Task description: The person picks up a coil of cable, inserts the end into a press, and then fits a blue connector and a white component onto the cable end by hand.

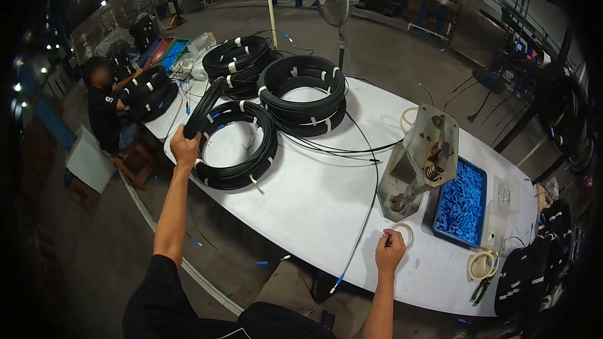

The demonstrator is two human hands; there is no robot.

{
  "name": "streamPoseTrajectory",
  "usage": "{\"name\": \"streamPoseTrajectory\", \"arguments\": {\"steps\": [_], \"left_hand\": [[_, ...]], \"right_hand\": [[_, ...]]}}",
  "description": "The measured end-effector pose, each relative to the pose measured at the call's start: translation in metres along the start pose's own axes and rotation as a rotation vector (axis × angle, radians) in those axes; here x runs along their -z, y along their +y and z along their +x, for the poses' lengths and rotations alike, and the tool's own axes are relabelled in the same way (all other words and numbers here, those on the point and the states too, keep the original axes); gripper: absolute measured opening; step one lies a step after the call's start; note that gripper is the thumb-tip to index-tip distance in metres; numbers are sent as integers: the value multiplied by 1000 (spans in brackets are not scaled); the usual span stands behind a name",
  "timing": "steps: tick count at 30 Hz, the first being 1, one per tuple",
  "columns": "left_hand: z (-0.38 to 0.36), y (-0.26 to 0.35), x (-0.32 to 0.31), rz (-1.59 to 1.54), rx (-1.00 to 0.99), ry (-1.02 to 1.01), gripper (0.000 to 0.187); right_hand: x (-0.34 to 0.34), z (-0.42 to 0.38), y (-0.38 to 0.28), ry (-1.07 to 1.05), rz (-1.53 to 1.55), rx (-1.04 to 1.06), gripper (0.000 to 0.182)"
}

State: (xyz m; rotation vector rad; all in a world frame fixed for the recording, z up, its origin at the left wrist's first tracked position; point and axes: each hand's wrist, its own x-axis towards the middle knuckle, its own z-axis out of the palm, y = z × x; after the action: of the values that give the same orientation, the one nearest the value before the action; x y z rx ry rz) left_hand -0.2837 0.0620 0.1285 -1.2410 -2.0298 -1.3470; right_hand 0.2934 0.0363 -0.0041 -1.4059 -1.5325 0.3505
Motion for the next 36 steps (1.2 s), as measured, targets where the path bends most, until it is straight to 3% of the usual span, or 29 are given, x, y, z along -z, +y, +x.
{"name": "streamPoseTrajectory", "arguments": {"steps": [2,5,19,26,31,33,35,36], "left_hand": [[-7,2,6,-14,-16,-9,30],[-12,9,16,69,-263,36,35],[-19,114,21,-46,-468,122,30],[-96,131,3,-124,-737,-186,25],[-139,142,-2,-83,-708,-231,19],[-152,152,-4,-84,-678,-255,18],[-164,160,-5,-91,-651,-270,18],[-168,161,-6,-93,-652,-272,18]], "right_hand": [[0,1,-3,1,-7,-4,10],[2,-1,-5,-7,-20,3,10],[4,0,-6,-33,-25,-9,10],[3,2,-8,-23,-21,-10,10],[-4,7,-11,-13,-6,-57,10],[-17,18,-26,94,-239,210,11],[-48,29,-72,-21,113,-172,21],[-66,41,-86,-161,385,-304,37]]}}
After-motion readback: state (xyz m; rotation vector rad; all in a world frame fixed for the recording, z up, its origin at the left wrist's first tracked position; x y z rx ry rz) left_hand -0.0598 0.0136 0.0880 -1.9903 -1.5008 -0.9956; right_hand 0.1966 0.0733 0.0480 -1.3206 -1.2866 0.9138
